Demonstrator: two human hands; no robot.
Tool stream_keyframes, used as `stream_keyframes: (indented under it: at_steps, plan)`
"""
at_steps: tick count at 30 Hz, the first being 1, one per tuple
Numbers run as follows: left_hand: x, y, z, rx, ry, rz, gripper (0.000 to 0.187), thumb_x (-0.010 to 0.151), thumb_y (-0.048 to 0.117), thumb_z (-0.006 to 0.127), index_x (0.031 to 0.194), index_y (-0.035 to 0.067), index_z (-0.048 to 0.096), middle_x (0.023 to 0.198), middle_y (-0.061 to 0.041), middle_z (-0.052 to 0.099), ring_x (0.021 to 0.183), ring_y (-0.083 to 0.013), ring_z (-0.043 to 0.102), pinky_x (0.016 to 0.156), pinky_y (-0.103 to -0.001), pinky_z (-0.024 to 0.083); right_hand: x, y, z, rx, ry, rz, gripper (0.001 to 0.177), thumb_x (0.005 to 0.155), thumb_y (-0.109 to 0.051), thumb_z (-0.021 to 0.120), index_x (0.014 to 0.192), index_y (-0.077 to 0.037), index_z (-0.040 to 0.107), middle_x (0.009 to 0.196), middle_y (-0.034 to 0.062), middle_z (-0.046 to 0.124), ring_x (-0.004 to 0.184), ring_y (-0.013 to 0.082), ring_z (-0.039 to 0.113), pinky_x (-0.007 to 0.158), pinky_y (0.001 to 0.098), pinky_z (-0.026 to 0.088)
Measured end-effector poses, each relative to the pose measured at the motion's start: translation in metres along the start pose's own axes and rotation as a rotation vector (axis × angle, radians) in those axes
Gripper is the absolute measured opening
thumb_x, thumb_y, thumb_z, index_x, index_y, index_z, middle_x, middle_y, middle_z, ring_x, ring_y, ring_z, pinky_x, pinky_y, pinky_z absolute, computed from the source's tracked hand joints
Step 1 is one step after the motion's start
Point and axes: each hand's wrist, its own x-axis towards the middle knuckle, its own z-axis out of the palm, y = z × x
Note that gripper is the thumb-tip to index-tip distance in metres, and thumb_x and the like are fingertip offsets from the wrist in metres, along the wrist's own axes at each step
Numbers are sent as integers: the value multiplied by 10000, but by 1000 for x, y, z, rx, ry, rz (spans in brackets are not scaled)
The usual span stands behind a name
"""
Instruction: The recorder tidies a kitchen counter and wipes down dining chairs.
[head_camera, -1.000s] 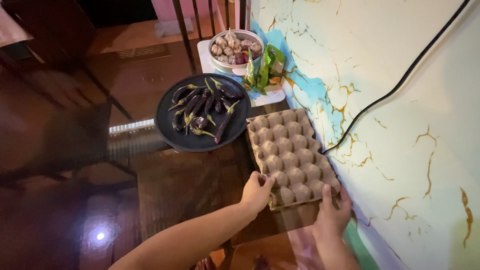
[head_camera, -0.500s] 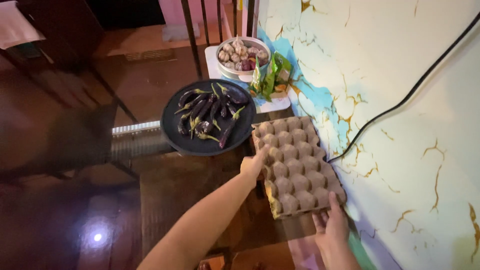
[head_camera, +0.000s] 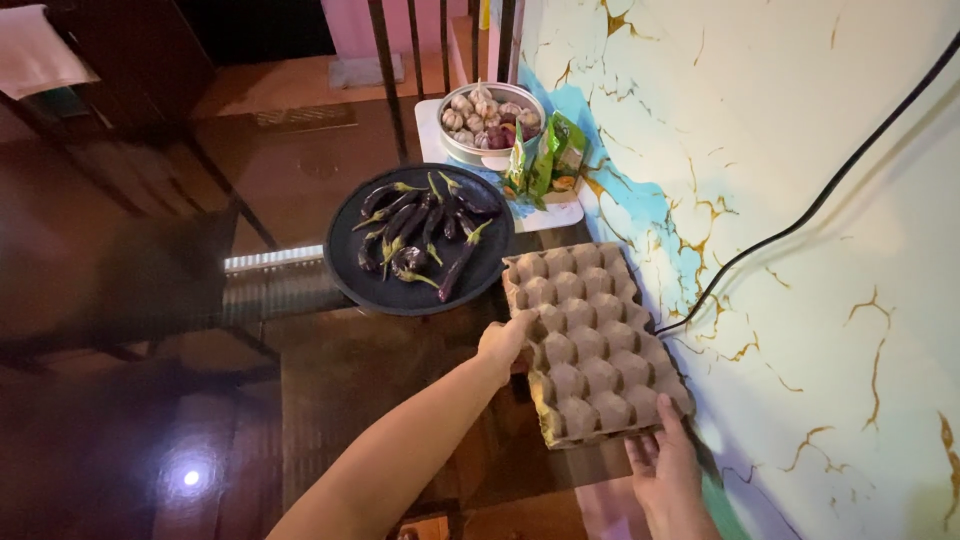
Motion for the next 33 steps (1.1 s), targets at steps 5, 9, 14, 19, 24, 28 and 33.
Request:
stream_keyframes:
  at_steps: [5, 9, 14, 19, 24, 28, 33]
  plan:
    - [4, -2, 0, 49, 26, 7, 673, 850, 490, 719, 1210, -70, 624, 1078, -186, 703, 830, -267, 711, 679, -406, 552, -8, -2, 4, 7, 53, 9, 585, 818, -382, 816, 1320, -185, 588, 1236, 24, 616, 1111, 194, 561, 984, 368, 482]
    - [6, -3, -2, 95, 67, 60, 612, 844, 502, 732, 1023, -82, 701, 947, -159, 735, 743, -248, 721, 641, -380, 582, -8, 3, 4, -18, 13, -32, 557, 839, -376, 798, 1321, -205, 580, 1226, 24, 600, 1108, 203, 540, 987, 385, 448]
    - [1, -4, -8, 122, 17, 59, 642, 890, 512, 708, 995, -122, 713, 870, -185, 731, 674, -264, 695, 603, -380, 557, -6, 1, 0, -48, 22, 5, 559, 859, -386, 778, 1352, -208, 585, 1225, -1, 603, 1122, 185, 535, 1014, 380, 440]
    - [-21, 7, -18, 209, -37, 23, 684, 964, 514, 622, 1245, -109, 620, 1163, -225, 664, 932, -320, 696, 762, -408, 588, -10, 8, 6, -95, -46, 13, 540, 876, -450, 729, 1350, -236, 583, 1216, -41, 627, 1132, 170, 546, 998, 374, 419]
    - [-43, 17, -44, 382, -147, -23, 692, 995, 432, 568, 1506, -12, 426, 1541, -230, 431, 1335, -399, 539, 1053, -494, 546, -2, 54, -4, 34, -44, 265, 679, 950, -600, 673, 1393, -94, 574, 1038, 84, 546, 1085, 255, 482, 1033, 489, 404]
    - [-64, 23, -74, 459, -129, -1, 682, 979, 428, 609, 1497, 12, 453, 1520, -217, 470, 1338, -373, 530, 1073, -487, 526, -99, 48, 54, -111, -82, 550, 604, 1004, -350, 653, 1408, 48, 446, 1304, 160, 511, 1222, 311, 511, 1128, 484, 421]
    - [-101, 29, -125, 498, -107, 84, 623, 927, 405, 682, 1420, 41, 569, 1414, -205, 575, 1252, -359, 592, 1018, -513, 532, -147, 49, 95, -202, -292, 502, 569, 976, -249, 502, 1420, 85, 377, 1455, 200, 550, 1344, 351, 479, 1205, 518, 292]
